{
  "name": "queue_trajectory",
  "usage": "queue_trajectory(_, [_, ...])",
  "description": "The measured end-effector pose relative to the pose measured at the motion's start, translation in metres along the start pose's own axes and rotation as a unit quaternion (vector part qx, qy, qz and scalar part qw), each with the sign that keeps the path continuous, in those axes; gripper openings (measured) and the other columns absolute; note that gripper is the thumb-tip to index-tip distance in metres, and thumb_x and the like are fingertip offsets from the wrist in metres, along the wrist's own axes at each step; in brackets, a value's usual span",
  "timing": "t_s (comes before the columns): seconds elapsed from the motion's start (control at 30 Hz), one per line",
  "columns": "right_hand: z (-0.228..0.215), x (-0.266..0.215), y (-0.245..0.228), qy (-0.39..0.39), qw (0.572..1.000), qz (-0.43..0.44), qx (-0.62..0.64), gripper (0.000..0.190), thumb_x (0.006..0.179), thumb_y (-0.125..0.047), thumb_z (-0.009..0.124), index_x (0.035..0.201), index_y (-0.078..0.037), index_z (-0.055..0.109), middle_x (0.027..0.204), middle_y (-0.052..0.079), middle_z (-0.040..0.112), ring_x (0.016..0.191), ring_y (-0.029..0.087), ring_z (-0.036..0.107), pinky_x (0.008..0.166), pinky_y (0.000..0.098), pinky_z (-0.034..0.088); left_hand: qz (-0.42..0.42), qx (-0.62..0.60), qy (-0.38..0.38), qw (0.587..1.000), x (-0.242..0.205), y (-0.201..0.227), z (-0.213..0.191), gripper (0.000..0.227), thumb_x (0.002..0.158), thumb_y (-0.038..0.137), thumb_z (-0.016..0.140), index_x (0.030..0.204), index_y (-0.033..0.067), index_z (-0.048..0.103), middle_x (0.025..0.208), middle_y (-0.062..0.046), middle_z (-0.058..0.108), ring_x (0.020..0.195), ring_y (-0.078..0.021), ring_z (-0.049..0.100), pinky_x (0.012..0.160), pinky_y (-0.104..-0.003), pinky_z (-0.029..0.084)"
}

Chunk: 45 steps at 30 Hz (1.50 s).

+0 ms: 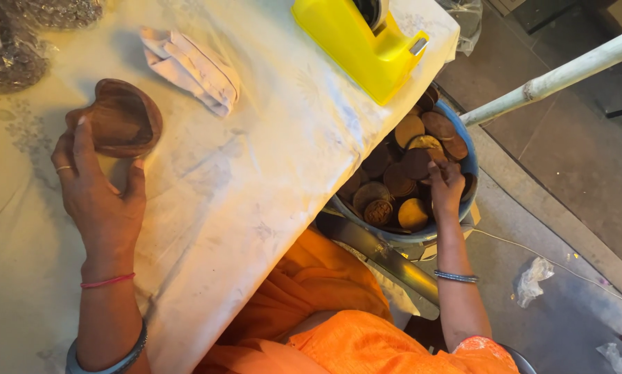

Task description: Wiping and cleaning clay pots with a cloth.

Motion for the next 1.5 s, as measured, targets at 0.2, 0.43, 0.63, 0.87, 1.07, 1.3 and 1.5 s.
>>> queue_trajectory(0.2, [0.035,-0.016,0.045,-0.068,0.913,0.266,0.302,0.025,0.102,-0.022,0.065,0.109,0.001,0.069,0.094,0.002,0.066,0.082,0.01,0.065,0.068,0.029,0.06,0.011,-0.001,0.007,1.0,-0.001,-0.001,0.001,0.081,0.097,0.008,0.081,0.163,0.0071,0.034,0.154,-0.024,0.039,0.15,-0.0445,0.045,0.121,-0.051,0.045])
queue_trajectory(0.43, [0.039,-0.022,0.079,-0.05,0.923,0.293,0.243,0.029,0.106,-0.024,0.066,0.105,0.005,0.069,0.085,0.004,0.062,0.07,0.012,0.059,0.061,0.0299,0.056,0.006,-0.002,0.002,1.0,0.0,-0.002,0.001,0.081,0.097,0.009,0.081,0.163,0.0073,0.034,0.154,-0.025,0.039,0.148,-0.0445,0.045,0.12,-0.051,0.045])
queue_trajectory(0.63, [0.017,-0.012,0.023,0.011,0.996,0.077,0.039,0.027,0.094,-0.022,0.074,0.11,0.0,0.069,0.108,0.013,0.07,0.093,0.025,0.072,0.08,0.0403,0.059,-0.006,0.003,0.003,1.0,0.001,-0.001,0.001,0.082,0.095,0.009,0.082,0.162,0.008,0.035,0.159,-0.024,0.039,0.147,-0.045,0.046,0.119,-0.052,0.045])
queue_trajectory(0.87, [0.055,-0.003,-0.044,-0.208,0.944,-0.088,-0.239,0.079,0.075,-0.043,0.083,0.145,-0.016,0.057,0.151,0.007,0.051,0.147,0.034,0.032,0.109,0.0654,0.028,0.013,-0.007,0.026,1.0,0.003,-0.002,0.001,0.084,0.094,0.008,0.08,0.166,0.0085,0.036,0.155,-0.027,0.041,0.144,-0.0476,0.045,0.118,-0.052,0.045])
queue_trajectory(1.07, [0.086,-0.012,-0.031,-0.247,0.92,-0.131,-0.276,0.072,0.073,-0.035,0.083,0.14,-0.019,0.061,0.155,0.0,0.051,0.151,0.029,0.033,0.107,0.0686,0.03,0.009,0.0,0.052,0.999,0.004,-0.005,0.0,0.083,0.091,0.011,0.081,0.161,0.0077,0.038,0.152,-0.029,0.042,0.139,-0.0487,0.047,0.114,-0.052,0.045])
queue_trajectory(1.3, [0.055,-0.018,-0.009,-0.16,0.986,0.004,-0.043,0.036,0.093,-0.032,0.078,0.116,-0.005,0.074,0.102,0.019,0.075,0.092,0.031,0.074,0.081,0.0389,0.056,-0.038,-0.003,0.069,0.997,0.004,-0.006,-0.003,0.069,0.089,0.018,0.083,0.149,0.0122,0.049,0.15,-0.021,0.046,0.13,-0.0429,0.055,0.104,-0.049,0.052])
queue_trajectory(1.5, [-0.027,0.023,-0.098,-0.006,0.998,-0.027,0.056,0.022,0.105,-0.016,0.083,0.106,0.004,0.074,0.094,0.013,0.074,0.085,0.019,0.068,0.078,0.0325,0.056,-0.067,0.004,0.067,0.996,0.007,-0.001,-0.008,0.061,0.087,0.019,0.082,0.14,0.0095,0.053,0.146,-0.019,0.047,0.125,-0.0417,0.056,0.096,-0.048,0.053])
Point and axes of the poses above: each hand's wrist, its own x-axis towards the middle knuckle, its own z-axis out of the palm, y = z × x, the point moved 7 cm from there along x, towards the middle knuckle
